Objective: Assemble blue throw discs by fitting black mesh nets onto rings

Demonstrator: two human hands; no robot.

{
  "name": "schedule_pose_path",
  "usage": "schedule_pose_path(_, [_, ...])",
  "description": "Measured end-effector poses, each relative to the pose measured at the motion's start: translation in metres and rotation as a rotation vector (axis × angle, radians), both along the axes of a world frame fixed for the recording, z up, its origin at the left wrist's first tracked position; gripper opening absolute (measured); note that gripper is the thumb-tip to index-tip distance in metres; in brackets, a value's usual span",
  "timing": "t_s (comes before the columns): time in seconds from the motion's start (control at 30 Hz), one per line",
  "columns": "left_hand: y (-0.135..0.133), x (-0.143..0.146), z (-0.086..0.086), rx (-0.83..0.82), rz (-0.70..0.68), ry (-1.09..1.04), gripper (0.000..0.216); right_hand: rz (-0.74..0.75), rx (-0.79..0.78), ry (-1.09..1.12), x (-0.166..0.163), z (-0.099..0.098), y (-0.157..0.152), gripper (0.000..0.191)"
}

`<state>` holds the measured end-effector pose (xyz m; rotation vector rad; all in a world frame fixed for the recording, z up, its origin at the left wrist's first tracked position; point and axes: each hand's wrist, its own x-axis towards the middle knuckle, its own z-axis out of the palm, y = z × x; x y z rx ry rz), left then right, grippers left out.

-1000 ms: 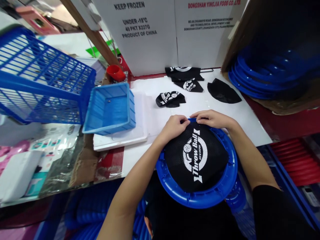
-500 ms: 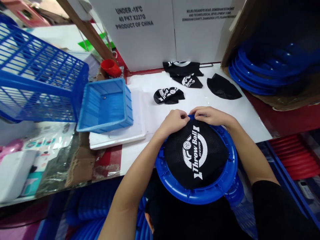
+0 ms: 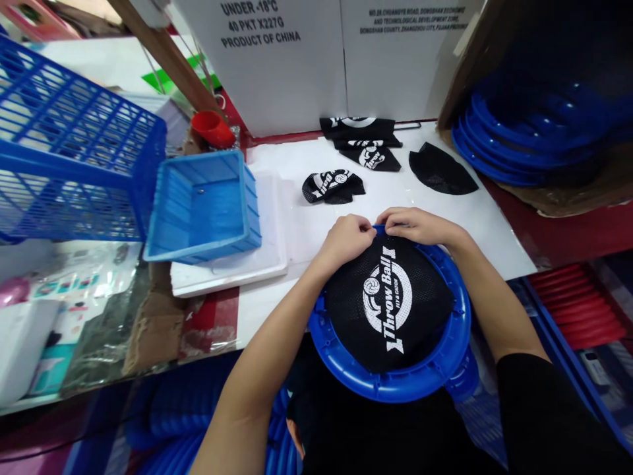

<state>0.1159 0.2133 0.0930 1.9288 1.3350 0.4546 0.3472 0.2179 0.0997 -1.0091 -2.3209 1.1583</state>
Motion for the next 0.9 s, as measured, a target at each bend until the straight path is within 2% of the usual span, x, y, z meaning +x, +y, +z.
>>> schedule_pose_path(0.33, [-0.005, -0.005, 0.001, 0.048, -0.052, 0.0, 0.021, 0.002, 0.008, -0.018, 0.0, 0.002, 0.001, 0.029])
schedule_pose_path(0.53, [-0.004, -0.008, -0.001, 0.106, -0.138, 0.038, 0.02, -0.002, 0.025, -0.039, 0.0, 0.0, 0.002, 0.026])
schedule_pose_path(0.7, [-0.005, -0.012, -0.006, 0.175, -0.188, -0.015, 0.018, -0.008, 0.052, -0.048, 0.004, 0.0, -0.001, 0.024])
schedule_pose_path(0.9, [-0.004, -0.02, -0.013, 0.337, -0.37, -0.059, 0.024, 0.031, 0.054, -0.027, 0.004, -0.005, -0.002, 0.021])
